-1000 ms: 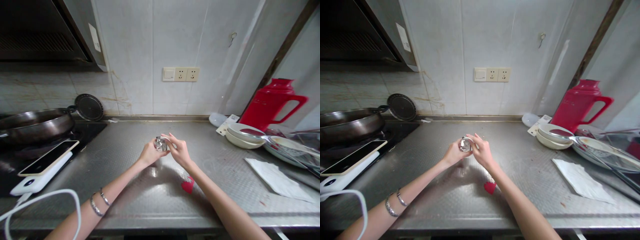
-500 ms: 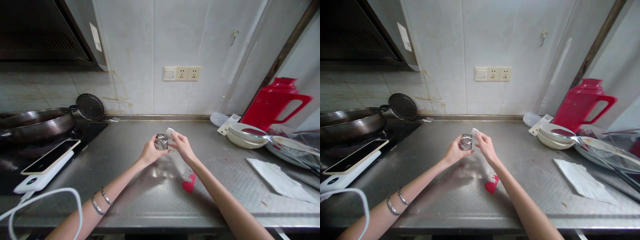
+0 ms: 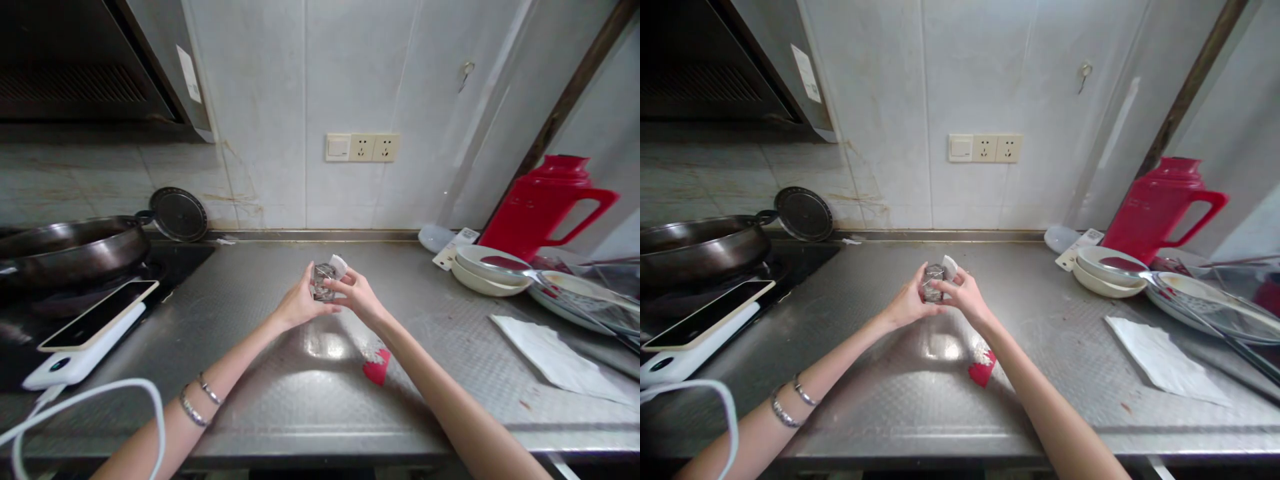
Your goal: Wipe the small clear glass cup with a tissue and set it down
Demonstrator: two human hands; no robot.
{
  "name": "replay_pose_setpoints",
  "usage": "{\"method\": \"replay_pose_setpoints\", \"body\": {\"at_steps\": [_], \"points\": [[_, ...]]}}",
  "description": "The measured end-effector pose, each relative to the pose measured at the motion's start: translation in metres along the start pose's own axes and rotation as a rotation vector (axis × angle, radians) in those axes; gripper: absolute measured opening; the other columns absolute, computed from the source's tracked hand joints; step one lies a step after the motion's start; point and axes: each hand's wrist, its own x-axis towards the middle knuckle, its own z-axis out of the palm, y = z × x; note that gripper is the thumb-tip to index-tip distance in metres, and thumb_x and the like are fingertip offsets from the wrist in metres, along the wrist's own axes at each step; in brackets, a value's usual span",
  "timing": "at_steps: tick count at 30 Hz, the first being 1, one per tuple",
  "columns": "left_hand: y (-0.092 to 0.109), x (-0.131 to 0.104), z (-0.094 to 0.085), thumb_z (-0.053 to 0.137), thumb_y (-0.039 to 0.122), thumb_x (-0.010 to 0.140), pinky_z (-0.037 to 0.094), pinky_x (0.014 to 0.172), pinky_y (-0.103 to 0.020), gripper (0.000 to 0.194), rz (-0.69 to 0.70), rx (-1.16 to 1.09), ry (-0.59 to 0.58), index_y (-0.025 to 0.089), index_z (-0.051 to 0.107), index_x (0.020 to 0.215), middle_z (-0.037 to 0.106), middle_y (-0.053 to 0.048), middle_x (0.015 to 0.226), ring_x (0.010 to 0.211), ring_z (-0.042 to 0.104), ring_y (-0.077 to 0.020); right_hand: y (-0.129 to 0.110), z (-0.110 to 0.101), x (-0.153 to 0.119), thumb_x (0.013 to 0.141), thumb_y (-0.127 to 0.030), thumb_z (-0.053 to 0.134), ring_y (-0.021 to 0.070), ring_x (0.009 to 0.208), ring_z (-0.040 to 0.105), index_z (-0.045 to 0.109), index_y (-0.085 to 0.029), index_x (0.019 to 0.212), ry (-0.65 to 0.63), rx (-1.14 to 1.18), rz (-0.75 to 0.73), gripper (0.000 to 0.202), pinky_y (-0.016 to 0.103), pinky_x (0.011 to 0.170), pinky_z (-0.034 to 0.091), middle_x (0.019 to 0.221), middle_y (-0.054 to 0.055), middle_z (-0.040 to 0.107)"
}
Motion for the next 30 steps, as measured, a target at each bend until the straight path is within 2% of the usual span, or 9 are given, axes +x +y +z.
{"method": "replay_pose_setpoints", "body": {"at_steps": [2,4,9,14,16,19,22,25,30], "points": [[-0.004,0.0,-0.001,0.087,0.04,0.043,0.051,0.081,-0.039,0.124,0.003,0.05,0.007,0.019,0.02,0.145,0.053,-0.018,0.13,0.09,0.064,-0.0244,-0.002,-0.001,0.0,0.074,-0.034,0.069,0.0235,0.081,0.072,0.063,-0.02,0.104,0.004,0.034,0.046,0.034,0.036,0.066,0.062,0.099,0.007,0.073],[-0.008,-0.001,0.0,0.087,0.039,0.042,0.049,0.086,-0.042,0.13,0.044,0.052,0.01,0.021,0.013,0.147,0.041,-0.021,0.14,0.101,0.061,-0.0276,-0.002,-0.001,0.0,0.074,-0.036,0.069,0.0234,0.079,0.072,0.064,-0.019,0.102,0.004,0.05,0.076,0.033,0.035,0.064,0.062,0.095,0.008,0.073],[-0.013,-0.001,0.006,0.084,0.038,0.05,0.042,0.098,-0.045,0.105,0.137,-0.011,0.012,0.023,0.029,0.138,0.054,-0.015,0.128,0.114,0.055,-0.0285,0.001,-0.001,0.0,0.077,-0.048,0.064,0.0202,0.07,0.071,0.063,-0.021,0.107,-0.021,0.042,0.14,0.041,0.028,0.051,0.058,0.094,0.008,0.073],[-0.006,-0.004,0.009,0.083,0.035,0.054,0.047,0.091,-0.039,0.083,0.169,-0.096,0.013,0.022,0.041,0.125,0.061,-0.011,0.118,0.105,0.06,-0.0246,0.002,-0.01,0.005,0.082,-0.059,0.049,0.0185,0.06,0.068,0.064,-0.024,0.109,-0.022,-0.08,0.232,0.047,0.032,0.046,0.057,0.088,0.007,0.073],[-0.004,-0.006,0.009,0.083,0.036,0.055,0.048,0.089,-0.036,0.082,0.167,-0.103,0.019,0.021,0.041,0.124,0.062,-0.01,0.115,0.102,0.061,-0.0234,0.004,-0.014,0.009,0.081,-0.058,0.052,0.0193,0.069,0.068,0.069,-0.023,0.1,0.025,-0.209,0.137,0.043,0.03,0.049,0.056,0.09,0.006,0.072],[-0.003,-0.006,0.01,0.083,0.038,0.054,0.049,0.084,-0.032,0.082,0.138,-0.102,0.039,0.02,0.041,0.122,0.064,-0.008,0.109,0.094,0.063,-0.0209,0.009,-0.015,0.012,0.081,-0.056,0.053,0.0215,0.092,0.064,0.074,-0.022,0.084,0.197,-0.406,-0.191,0.039,0.03,0.066,0.055,0.099,0.007,0.069],[-0.003,-0.006,0.01,0.082,0.038,0.055,0.05,0.078,-0.028,0.08,0.112,-0.103,0.057,0.019,0.042,0.121,0.064,-0.007,0.104,0.088,0.063,-0.0187,0.009,-0.013,0.01,0.085,-0.048,0.052,0.0193,0.093,0.061,0.074,-0.021,0.075,0.262,-0.512,-0.435,0.036,0.03,0.078,0.05,0.096,0.007,0.066],[-0.002,-0.006,0.011,0.083,0.036,0.054,0.05,0.073,-0.027,0.08,0.108,-0.097,0.06,0.018,0.043,0.121,0.065,-0.005,0.099,0.083,0.063,-0.0177,0.006,-0.01,0.006,0.088,-0.042,0.052,0.0162,0.081,0.061,0.074,-0.021,0.074,0.204,-0.51,-0.483,0.034,0.027,0.073,0.047,0.083,0.005,0.066],[-0.001,-0.005,0.012,0.083,0.035,0.054,0.049,0.069,-0.026,0.074,0.089,-0.062,0.098,0.017,0.047,0.116,0.066,-0.005,0.094,0.078,0.063,-0.017,0.002,-0.007,0.0,0.088,-0.038,0.053,0.0142,0.07,0.059,0.072,-0.02,0.069,0.24,-0.538,-0.534,0.032,0.025,0.066,0.044,0.073,0.002,0.063]]}}
